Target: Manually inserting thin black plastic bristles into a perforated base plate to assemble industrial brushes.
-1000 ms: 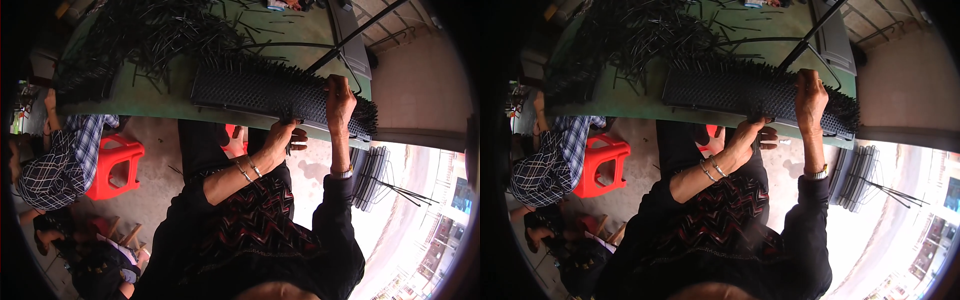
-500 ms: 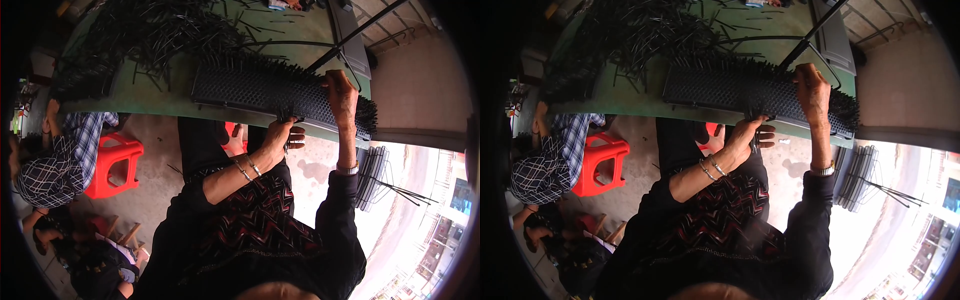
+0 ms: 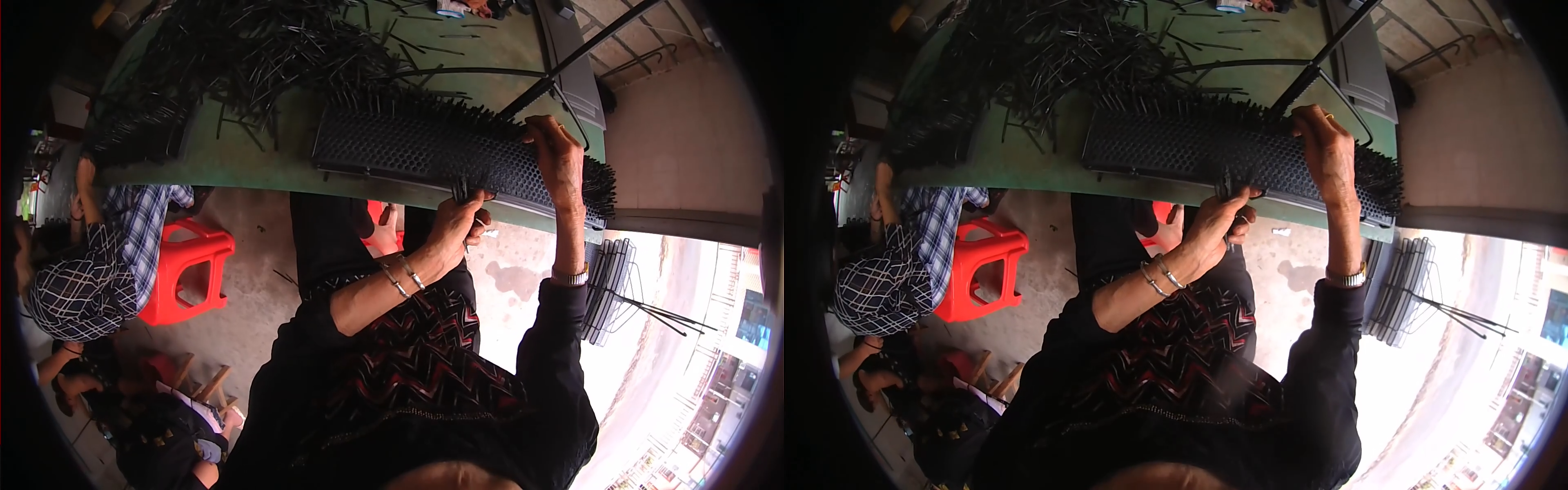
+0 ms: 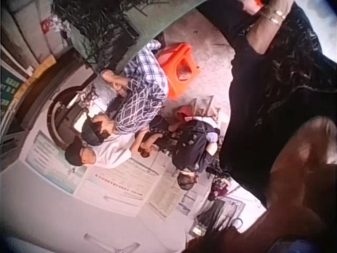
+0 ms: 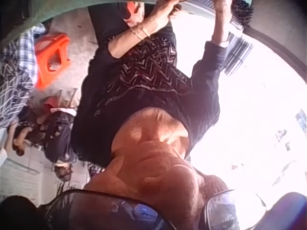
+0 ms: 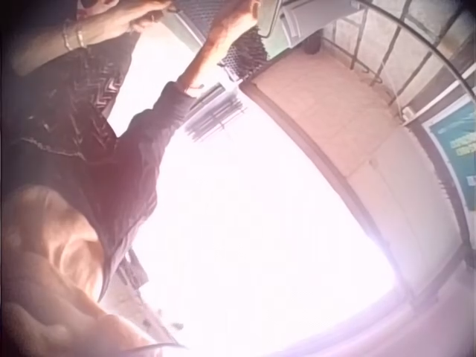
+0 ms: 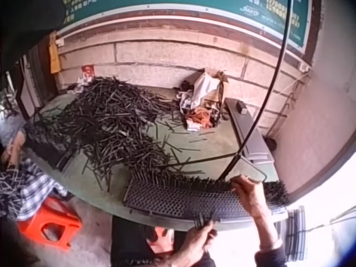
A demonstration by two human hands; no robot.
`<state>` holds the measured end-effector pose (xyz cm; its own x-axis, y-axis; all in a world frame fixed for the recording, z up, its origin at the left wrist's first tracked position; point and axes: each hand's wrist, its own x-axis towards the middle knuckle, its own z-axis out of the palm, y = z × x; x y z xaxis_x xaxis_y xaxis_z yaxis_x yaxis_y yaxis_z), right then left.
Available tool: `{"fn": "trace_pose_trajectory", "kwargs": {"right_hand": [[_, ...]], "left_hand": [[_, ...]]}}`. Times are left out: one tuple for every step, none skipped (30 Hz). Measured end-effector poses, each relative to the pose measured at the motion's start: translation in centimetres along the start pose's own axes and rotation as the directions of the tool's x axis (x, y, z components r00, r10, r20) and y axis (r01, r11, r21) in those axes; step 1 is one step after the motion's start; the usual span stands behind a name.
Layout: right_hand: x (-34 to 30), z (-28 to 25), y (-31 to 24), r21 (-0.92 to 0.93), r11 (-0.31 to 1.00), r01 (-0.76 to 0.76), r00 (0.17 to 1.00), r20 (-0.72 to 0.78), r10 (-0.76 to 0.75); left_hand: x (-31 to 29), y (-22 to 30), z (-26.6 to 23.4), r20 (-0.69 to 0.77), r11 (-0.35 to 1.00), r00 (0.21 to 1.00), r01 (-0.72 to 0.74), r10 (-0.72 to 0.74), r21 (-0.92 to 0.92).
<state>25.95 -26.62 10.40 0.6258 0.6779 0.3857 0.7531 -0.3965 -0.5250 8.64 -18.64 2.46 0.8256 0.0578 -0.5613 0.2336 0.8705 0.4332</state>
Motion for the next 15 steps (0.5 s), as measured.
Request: {"fn": "trace_pose_trajectory", "kwargs": {"right_hand": [[-0.13, 0.06, 0.03, 0.035, 0.999, 0.014, 1.000, -0.006, -0.013], [-0.25, 0.09, 0.02, 0.071, 0.997, 0.027, 1.000, -0.012, -0.026], [-0.26, 0.03, -0.04, 0.069, 0.997, 0.026, 1.000, -0.014, -0.025], [-0.22, -0.06, -0.12, 0.053, 0.998, 0.033, 0.999, -0.009, -0.033], [-0.14, -0.04, -0.13, 0.040, 0.998, 0.044, 0.999, -0.002, -0.044], [-0.11, -0.05, 0.00, 0.040, 0.998, 0.045, 0.999, -0.002, -0.045], [-0.09, -0.09, 0.21, 0.061, 0.998, 0.032, 0.999, 0.001, -0.033], [-0.03, -0.15, 0.35, 0.080, 0.997, 0.020, 1.000, 0.004, -0.020], [0.08, -0.24, 0.39, 0.081, 0.997, 0.020, 1.000, 0.004, -0.021], [0.23, -0.37, 0.37, 0.051, 0.998, 0.031, 1.000, 0.004, -0.031], [0.24, -0.43, 0.36, 0.021, 0.999, 0.040, 0.999, 0.006, -0.040], [0.18, -0.38, 0.42, 0.022, 0.999, 0.039, 0.999, 0.007, -0.039], [0.11, -0.31, 0.50, 0.033, 0.999, 0.033, 0.999, 0.009, -0.033], [0.07, -0.28, 0.55, 0.044, 0.999, 0.027, 1.000, 0.009, -0.027], [0.06, -0.25, 0.54, 0.045, 0.999, 0.026, 1.000, 0.009, -0.026]], "left_hand": [[-0.02, 0.04, 0.11, 0.002, 1.000, 1.000, 0.001, -0.001, 0.001], [-0.13, 0.12, 0.29, -0.006, 1.000, 1.000, -0.015, 0.015, 0.006], [-0.25, 0.20, 0.47, -0.014, 0.999, 0.999, -0.030, 0.030, 0.011], [-0.39, 0.28, 0.59, -0.012, 1.000, 1.000, -0.028, 0.028, 0.012], [-0.67, 0.53, 0.70, -0.013, 0.999, 1.000, -0.026, 0.026, 0.045], [-0.81, 0.64, 0.76, -0.015, 0.997, 1.000, -0.023, 0.024, 0.078], [-0.79, 0.59, 0.78, -0.015, 0.997, 1.000, -0.024, 0.025, 0.078], [-0.76, 0.59, 0.84, -0.005, 0.997, 0.999, -0.037, 0.038, 0.074], [-0.74, 0.60, 0.88, 0.005, 0.996, 0.999, -0.051, 0.050, 0.071], [-0.67, 0.67, 0.88, 0.005, 0.996, 0.999, -0.051, 0.051, 0.071], [-0.63, 0.72, 0.85, 0.007, 0.995, 0.998, -0.059, 0.059, 0.085], [-0.64, 0.74, 0.83, 0.008, 0.993, 0.998, -0.067, 0.066, 0.099], [-0.72, 0.72, 0.75, 0.006, 0.993, 0.998, -0.065, 0.065, 0.099], [-0.77, 0.75, 0.68, 0.012, 0.990, 0.997, -0.078, 0.077, 0.120], [-0.79, 0.76, 0.64, 0.017, 0.986, 0.996, -0.090, 0.089, 0.141]]}}
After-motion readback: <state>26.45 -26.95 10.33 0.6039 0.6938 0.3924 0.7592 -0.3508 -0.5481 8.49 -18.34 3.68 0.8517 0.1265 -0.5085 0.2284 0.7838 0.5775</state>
